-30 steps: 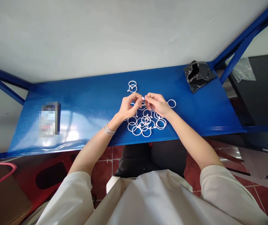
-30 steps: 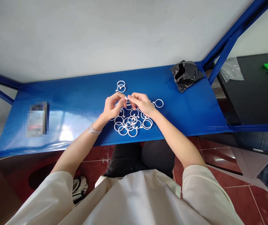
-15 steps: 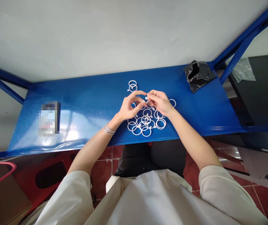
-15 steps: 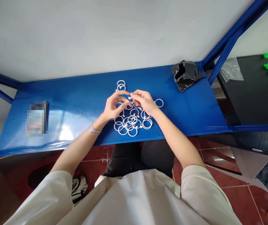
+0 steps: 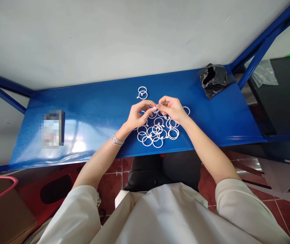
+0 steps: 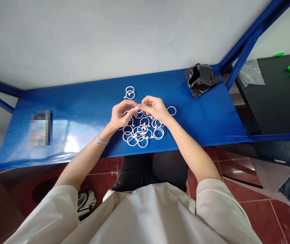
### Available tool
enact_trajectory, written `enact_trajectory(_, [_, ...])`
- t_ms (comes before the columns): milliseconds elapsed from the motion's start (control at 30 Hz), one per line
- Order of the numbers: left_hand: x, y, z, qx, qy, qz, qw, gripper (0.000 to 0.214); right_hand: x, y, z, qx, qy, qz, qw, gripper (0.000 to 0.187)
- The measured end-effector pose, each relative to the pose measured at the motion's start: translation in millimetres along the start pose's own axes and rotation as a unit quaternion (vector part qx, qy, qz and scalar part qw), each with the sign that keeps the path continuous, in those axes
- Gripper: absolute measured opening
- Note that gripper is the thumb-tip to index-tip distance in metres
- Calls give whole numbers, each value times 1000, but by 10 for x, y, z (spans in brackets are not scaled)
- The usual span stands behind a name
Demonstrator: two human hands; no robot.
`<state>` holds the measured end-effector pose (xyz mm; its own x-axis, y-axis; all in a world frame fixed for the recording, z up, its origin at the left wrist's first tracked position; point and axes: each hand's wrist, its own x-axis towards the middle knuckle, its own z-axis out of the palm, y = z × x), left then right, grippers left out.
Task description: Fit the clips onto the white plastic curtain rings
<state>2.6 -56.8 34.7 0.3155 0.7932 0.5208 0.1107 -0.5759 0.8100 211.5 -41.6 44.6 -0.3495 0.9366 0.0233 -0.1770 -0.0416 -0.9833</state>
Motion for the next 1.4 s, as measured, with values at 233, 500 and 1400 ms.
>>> enact_trajectory(233, [-5, 29, 18, 16, 19, -11, 1000, 23, -12, 52, -28, -41, -27, -25, 998, 64])
enact_trajectory(500, [-2, 11, 24, 36, 70, -11, 997, 26, -93, 19, 35, -182, -33, -94, 978, 48])
enact_trajectory(1400, [-24, 60, 1, 55, -34, -44, 997, 27, -129, -104, 75, -239, -37, -90, 966, 22])
